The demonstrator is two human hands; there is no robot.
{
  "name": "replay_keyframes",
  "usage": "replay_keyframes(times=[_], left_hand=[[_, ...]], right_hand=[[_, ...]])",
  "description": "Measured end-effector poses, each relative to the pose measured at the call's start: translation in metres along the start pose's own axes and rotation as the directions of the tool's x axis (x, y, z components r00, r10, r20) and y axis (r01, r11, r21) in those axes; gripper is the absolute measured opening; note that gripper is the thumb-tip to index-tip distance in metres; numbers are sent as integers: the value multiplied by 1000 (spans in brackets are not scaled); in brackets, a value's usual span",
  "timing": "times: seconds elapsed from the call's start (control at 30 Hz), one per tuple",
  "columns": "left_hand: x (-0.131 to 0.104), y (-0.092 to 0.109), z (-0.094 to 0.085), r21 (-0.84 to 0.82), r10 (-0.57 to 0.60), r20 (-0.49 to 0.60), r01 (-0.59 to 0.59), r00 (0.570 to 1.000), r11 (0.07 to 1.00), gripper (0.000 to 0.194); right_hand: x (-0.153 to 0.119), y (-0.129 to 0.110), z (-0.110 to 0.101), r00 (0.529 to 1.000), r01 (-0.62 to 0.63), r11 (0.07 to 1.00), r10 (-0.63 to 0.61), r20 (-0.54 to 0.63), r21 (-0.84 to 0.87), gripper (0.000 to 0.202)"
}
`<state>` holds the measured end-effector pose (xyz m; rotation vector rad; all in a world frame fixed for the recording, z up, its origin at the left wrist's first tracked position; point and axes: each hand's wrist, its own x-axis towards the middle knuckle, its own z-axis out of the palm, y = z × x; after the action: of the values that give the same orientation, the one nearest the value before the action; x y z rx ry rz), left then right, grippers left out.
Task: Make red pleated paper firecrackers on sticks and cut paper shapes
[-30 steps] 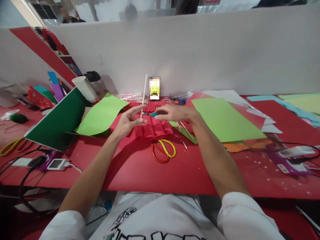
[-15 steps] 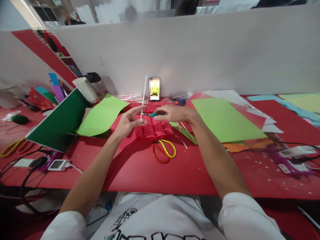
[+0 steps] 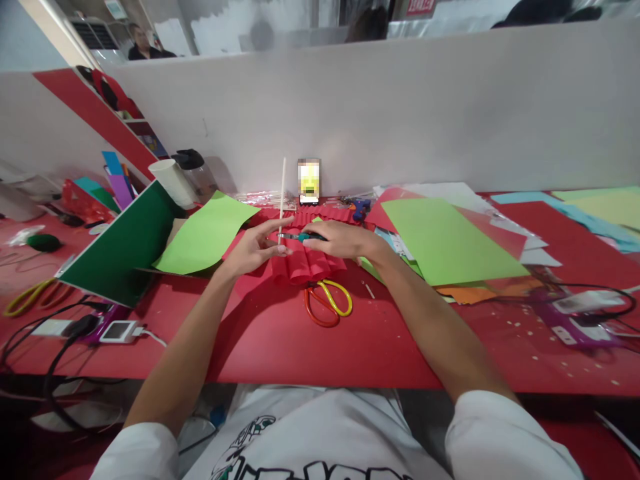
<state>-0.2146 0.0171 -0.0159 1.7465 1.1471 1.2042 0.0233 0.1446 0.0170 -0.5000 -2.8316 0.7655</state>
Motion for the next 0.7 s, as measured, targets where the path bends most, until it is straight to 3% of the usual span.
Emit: replay_keyframes(times=[0.13,0.43,0.7], left_hand=[[1,3,-3,21,9,20,-10,1000,1000,61],[3,2,-12,28,13,63,-15,998,999,58],[4,4,-18,50,-7,64,4,998,999,56]], right_hand=[[-4,-8,7,998,1,997,-5,-60,-75,45],[0,-27,14,988,-154,968,145,-57,-199,55],[6,-24,25,990,-118,970,99,-96,-212,56]])
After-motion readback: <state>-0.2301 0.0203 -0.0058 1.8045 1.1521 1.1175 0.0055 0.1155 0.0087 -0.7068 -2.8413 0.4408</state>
